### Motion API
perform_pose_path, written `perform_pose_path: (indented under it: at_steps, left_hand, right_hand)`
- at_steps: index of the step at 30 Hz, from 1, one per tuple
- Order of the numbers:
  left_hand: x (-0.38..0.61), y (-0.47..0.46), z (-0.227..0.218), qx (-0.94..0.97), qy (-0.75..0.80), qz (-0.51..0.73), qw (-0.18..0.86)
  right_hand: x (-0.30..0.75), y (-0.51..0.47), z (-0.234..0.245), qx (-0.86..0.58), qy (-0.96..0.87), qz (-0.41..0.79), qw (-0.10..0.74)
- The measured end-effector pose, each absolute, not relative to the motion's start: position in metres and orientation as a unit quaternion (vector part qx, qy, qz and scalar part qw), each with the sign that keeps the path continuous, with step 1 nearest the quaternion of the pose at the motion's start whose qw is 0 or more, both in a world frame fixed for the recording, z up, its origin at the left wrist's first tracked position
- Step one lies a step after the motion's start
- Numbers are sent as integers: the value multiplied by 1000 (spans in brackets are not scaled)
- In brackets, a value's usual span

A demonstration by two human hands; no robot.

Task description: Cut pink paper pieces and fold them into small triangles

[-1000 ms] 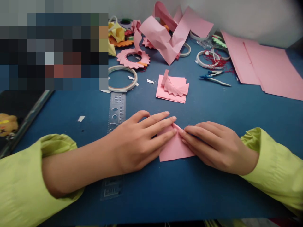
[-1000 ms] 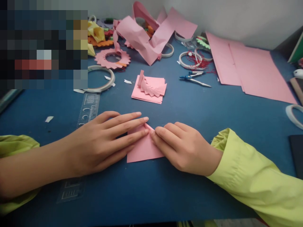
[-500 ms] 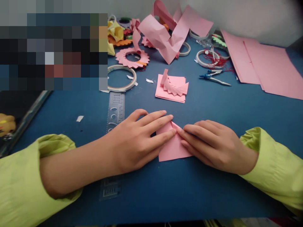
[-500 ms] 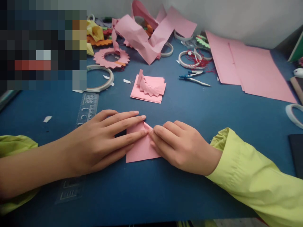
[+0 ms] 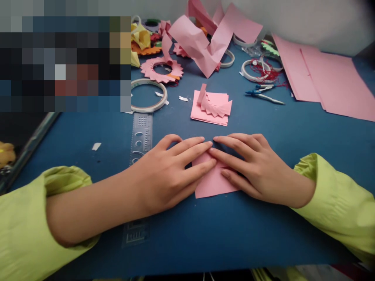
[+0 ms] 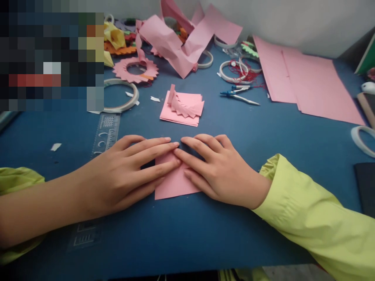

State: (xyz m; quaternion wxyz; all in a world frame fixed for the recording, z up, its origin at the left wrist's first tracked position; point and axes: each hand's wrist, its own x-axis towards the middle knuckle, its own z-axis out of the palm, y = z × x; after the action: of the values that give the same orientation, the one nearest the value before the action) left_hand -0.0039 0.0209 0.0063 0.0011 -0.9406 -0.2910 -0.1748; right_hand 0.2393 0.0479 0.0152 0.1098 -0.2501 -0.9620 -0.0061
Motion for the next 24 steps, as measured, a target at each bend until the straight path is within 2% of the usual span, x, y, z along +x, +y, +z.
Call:
perform_pose_path:
  at_steps: [4,8,11,16,21,24]
  left_hand:
    - [-4,22,5,-939,-297,-172,-3]
    - [-4,23,7,-942,-292,-164,-7]
    - [-4,22,12,-939,-303,-164,14]
    - [-4,20,19,-876,-428,-201,95]
    - [-2,22,17,-884,-435,-173,8]
    - [-1,23,16,-890,-415,-190,-6]
  right_hand:
    - [240,50,16,-227,-961,10,161]
    - [242,53,19,-168,-960,-43,220]
    - [243,54,21,-143,-962,-66,224]
    - [243,53,23,-129,-967,-79,207]
    - [242,52,20,-142,-964,-74,211]
    - [242,51,16,-159,-961,-46,222]
